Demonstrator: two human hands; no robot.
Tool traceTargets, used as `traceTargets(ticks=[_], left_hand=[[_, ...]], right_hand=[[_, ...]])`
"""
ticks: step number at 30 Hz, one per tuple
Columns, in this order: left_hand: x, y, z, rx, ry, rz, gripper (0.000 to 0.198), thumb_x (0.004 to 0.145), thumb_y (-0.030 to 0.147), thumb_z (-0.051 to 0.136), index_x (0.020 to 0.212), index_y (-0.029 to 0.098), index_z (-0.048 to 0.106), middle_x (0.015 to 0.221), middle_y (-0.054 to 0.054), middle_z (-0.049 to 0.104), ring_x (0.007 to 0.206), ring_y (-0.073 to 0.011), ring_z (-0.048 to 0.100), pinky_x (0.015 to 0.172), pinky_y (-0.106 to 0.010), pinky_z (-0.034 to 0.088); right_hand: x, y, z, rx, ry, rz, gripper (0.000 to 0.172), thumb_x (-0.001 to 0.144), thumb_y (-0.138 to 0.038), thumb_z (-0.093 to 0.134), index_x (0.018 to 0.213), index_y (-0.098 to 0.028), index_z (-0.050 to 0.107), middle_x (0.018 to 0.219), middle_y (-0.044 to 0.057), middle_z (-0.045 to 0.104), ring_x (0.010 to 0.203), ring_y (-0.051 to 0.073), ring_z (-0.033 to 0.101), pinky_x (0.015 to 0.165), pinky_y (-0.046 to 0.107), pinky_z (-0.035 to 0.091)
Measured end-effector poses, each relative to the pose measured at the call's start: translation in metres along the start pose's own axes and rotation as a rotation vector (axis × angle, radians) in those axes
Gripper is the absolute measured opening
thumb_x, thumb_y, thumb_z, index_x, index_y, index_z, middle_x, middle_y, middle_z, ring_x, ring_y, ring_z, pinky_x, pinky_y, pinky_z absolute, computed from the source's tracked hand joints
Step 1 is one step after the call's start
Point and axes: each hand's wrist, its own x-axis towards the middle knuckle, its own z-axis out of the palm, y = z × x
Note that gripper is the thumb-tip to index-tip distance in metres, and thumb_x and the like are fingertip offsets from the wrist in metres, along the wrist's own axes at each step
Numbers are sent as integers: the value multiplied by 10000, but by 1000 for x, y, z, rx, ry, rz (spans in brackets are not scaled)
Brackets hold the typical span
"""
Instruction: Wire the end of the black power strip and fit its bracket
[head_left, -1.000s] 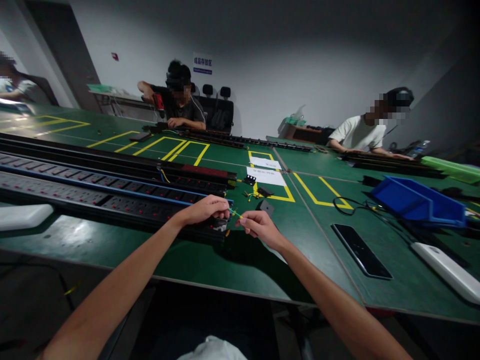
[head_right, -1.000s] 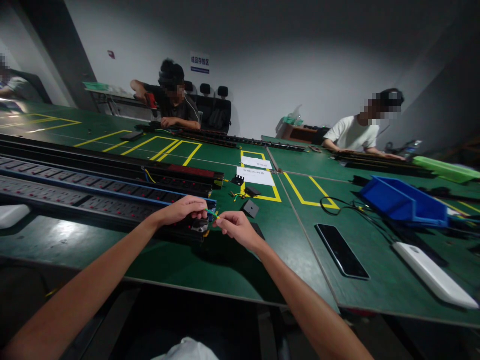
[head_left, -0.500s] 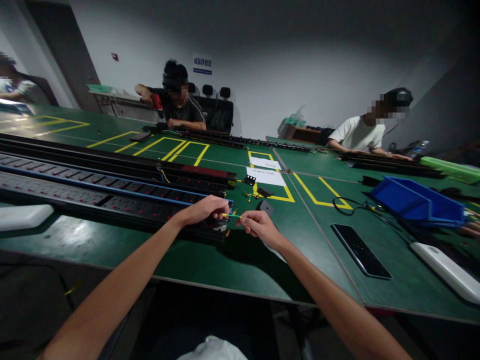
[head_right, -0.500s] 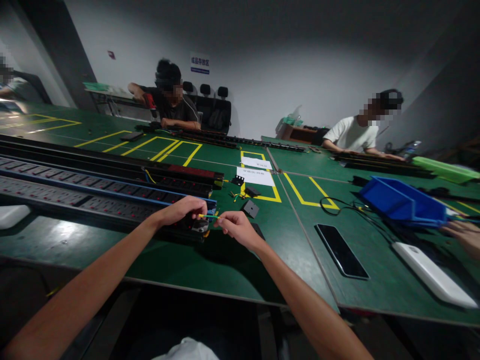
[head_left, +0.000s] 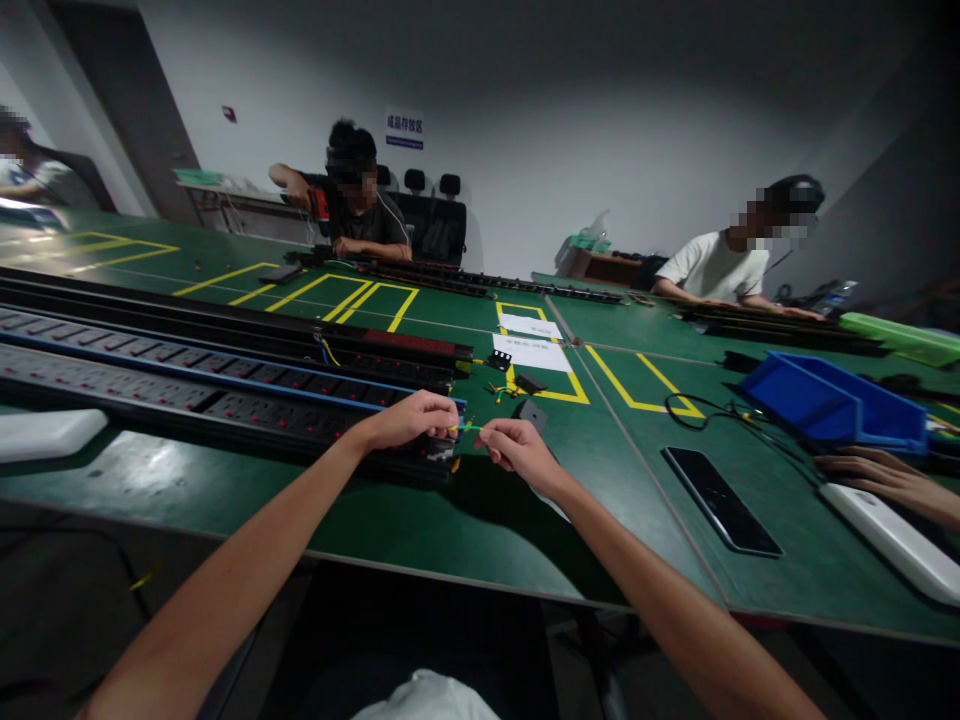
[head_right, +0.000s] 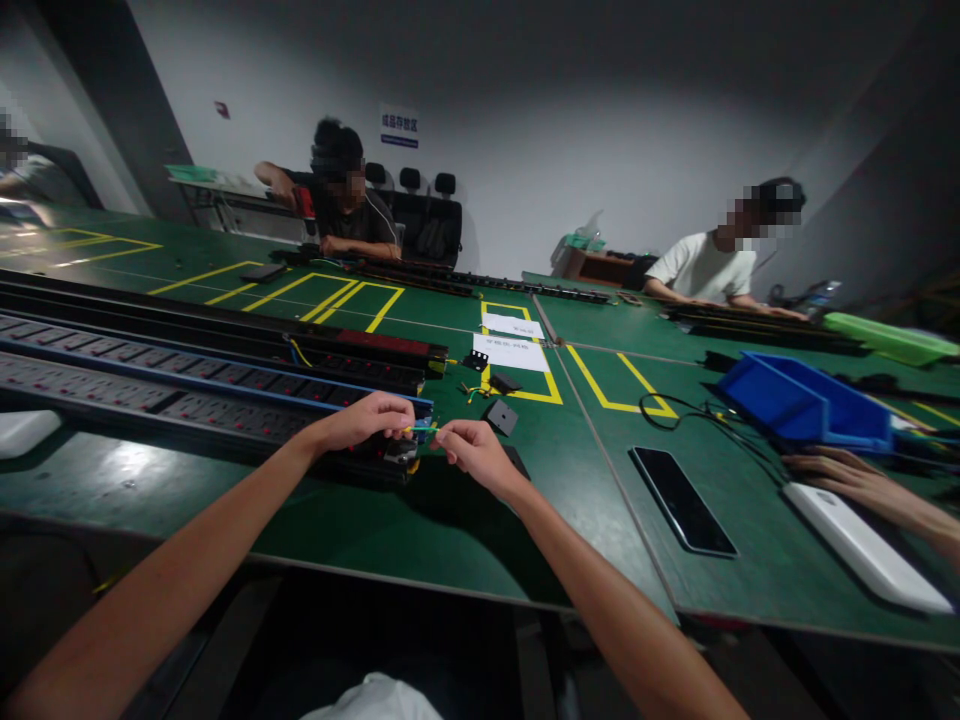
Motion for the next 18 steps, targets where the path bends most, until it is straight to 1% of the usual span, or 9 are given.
traceTargets(ticks=[2, 4, 7, 11, 13, 15, 18], left_hand=[[0, 0, 0, 36, -14, 1, 327, 848, 437, 589, 747, 127, 626, 679, 6, 561, 635, -108, 488, 598, -231, 354], [0, 0, 1, 60, 15, 7, 333, 853, 432, 579, 732, 127, 637, 668, 1, 570, 622, -107, 487, 584, -230, 348], [1, -2, 1, 57, 165, 41, 344, 860, 423, 554, 701, 130, 638, 614, 7, 547, 579, -98, 465, 552, -226, 334], [3, -5, -4, -36, 387, 87, 305, 841, 407, 572, 686, 146, 606, 524, 45, 471, 478, -70, 390, 496, -218, 282], [3, -6, -7, -86, 474, 90, 300, 823, 408, 587, 663, 155, 579, 499, 58, 437, 450, -60, 352, 475, -216, 253], [4, -7, -10, -108, 531, 73, 300, 808, 413, 593, 647, 161, 562, 490, 63, 419, 440, -56, 335, 463, -215, 234], [6, -10, -12, -71, 568, 43, 305, 800, 415, 587, 629, 166, 557, 480, 68, 404, 440, -59, 335, 467, -218, 243]], right_hand=[[0, 0, 0, 10, 8, 8, 278, 822, -409, 598, 742, -161, 694, 507, -50, 483, 409, 65, 355, 415, 210, 219], [0, 0, 1, 21, 16, 23, 277, 815, -402, 575, 708, -166, 673, 499, -49, 480, 408, 68, 350, 413, 210, 222], [1, 1, 0, -16, 35, 50, 276, 793, -386, 546, 641, -175, 637, 481, -46, 471, 411, 76, 353, 417, 214, 232], [3, 3, -3, -178, 86, 64, 275, 753, -328, 501, 543, -182, 603, 432, -36, 446, 412, 90, 368, 442, 227, 260], [4, 6, -6, -258, 116, 68, 280, 744, -300, 481, 520, -181, 600, 418, -28, 453, 415, 98, 389, 458, 232, 275], [4, 8, -7, -326, 142, 79, 283, 742, -282, 473, 511, -179, 602, 414, -19, 471, 418, 105, 411, 469, 235, 287], [4, 11, -9, -402, 158, 110, 292, 752, -275, 474, 516, -175, 615, 412, -14, 489, 411, 108, 418, 471, 237, 294]])
